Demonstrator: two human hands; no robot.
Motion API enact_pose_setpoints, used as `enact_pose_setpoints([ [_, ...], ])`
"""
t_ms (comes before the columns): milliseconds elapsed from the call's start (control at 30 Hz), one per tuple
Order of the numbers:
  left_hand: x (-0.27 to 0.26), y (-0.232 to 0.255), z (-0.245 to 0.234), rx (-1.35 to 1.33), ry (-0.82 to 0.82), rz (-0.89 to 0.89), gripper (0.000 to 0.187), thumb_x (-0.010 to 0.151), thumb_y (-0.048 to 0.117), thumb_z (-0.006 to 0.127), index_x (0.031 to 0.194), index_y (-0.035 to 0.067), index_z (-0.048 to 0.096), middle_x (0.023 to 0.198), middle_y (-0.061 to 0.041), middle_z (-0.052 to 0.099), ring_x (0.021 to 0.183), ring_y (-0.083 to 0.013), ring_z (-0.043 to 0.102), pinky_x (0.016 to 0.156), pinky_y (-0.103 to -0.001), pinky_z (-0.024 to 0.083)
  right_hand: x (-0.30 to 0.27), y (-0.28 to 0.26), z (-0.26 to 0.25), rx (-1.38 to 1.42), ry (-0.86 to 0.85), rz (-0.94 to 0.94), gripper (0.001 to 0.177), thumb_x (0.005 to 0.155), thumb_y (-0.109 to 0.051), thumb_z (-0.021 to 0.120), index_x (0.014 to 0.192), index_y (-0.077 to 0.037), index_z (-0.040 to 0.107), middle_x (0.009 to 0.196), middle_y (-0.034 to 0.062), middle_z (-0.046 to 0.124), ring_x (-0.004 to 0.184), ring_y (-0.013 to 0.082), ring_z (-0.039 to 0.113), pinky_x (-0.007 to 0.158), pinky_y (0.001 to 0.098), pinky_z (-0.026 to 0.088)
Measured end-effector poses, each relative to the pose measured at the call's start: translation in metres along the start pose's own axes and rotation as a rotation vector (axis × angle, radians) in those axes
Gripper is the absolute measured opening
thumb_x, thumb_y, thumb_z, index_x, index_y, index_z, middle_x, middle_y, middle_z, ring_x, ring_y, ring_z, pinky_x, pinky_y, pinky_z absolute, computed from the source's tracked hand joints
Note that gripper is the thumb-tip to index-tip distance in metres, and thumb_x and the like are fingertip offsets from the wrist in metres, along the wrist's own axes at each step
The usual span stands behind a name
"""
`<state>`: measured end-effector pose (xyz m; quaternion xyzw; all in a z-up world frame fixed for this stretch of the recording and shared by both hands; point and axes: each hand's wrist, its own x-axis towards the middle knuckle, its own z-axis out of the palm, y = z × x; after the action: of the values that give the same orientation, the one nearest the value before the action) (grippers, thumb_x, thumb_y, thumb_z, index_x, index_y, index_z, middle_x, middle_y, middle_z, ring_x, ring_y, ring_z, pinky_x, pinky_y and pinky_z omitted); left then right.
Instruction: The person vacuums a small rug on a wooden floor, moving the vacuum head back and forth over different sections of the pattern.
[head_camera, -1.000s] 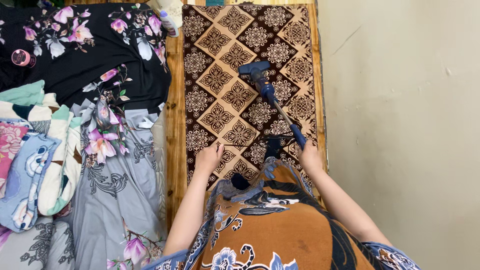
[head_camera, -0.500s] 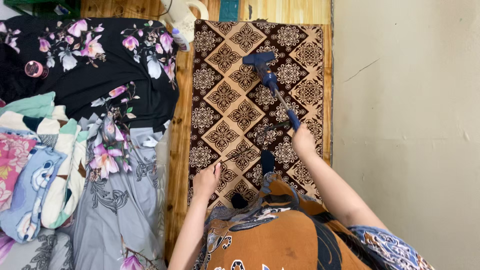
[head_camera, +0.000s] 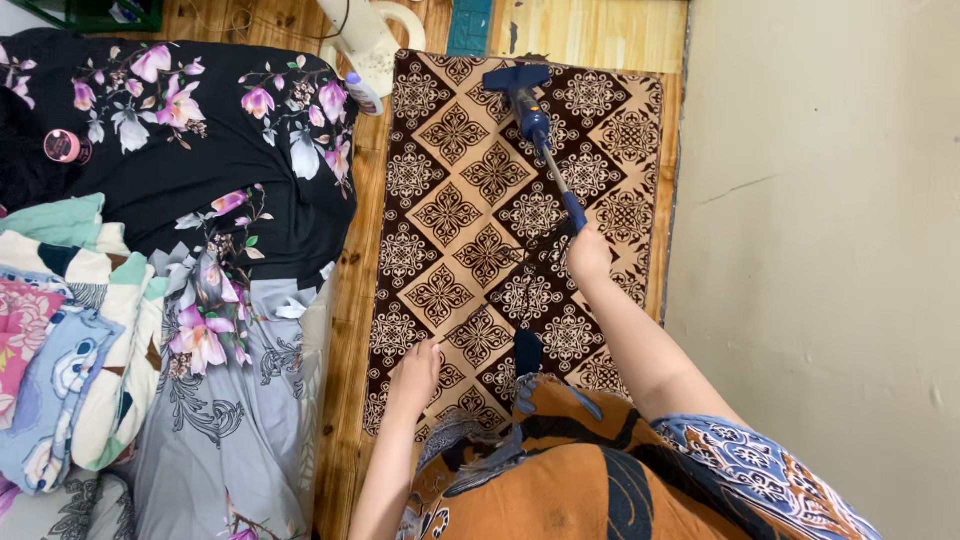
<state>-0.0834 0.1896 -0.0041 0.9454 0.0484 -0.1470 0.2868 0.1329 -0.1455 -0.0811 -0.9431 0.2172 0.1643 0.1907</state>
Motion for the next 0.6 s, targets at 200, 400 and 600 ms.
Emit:
enact_pose_setpoints([
  [200,-0.004,0.014,-0.010,0.010,-0.225,-0.263,0.033,0.110,0.031,0.036,0.108,0.003,0.051,0.091,-0.026,0.071,0.087,-0.0434,0.071,0.079,-0.052,0.058,0.020,-0.009,0.018,0.024,0.005,-0.035,0.024,0.098,-0.015,0.059,0.112,0.004,0.054,0.102,0.0259,0.071,0.095,0.0424,0.072,0.082,0.0505,0.058],
  [400,-0.006,0.012,-0.011,0.000,-0.142,-0.150,0.034,0.108,0.029,0.037,0.099,0.000,0.053,0.092,-0.025,0.071,0.084,-0.0423,0.072,0.077,-0.052,0.058,0.003,-0.011,0.009,-0.017,-0.086,0.013,0.022,0.097,-0.006,0.057,0.116,0.004,0.052,0.103,0.0265,0.072,0.098,0.0418,0.072,0.084,0.0491,0.059],
  [600,-0.014,0.003,-0.008,-0.031,-0.035,-0.059,0.031,0.106,0.028,0.042,0.097,0.001,0.055,0.091,-0.023,0.072,0.083,-0.0432,0.071,0.075,-0.052,0.057,-0.038,-0.006,0.009,0.016,-0.037,-0.036,0.033,0.092,-0.004,0.064,0.117,0.008,0.046,0.103,0.0314,0.070,0.099,0.0453,0.072,0.084,0.0486,0.060],
])
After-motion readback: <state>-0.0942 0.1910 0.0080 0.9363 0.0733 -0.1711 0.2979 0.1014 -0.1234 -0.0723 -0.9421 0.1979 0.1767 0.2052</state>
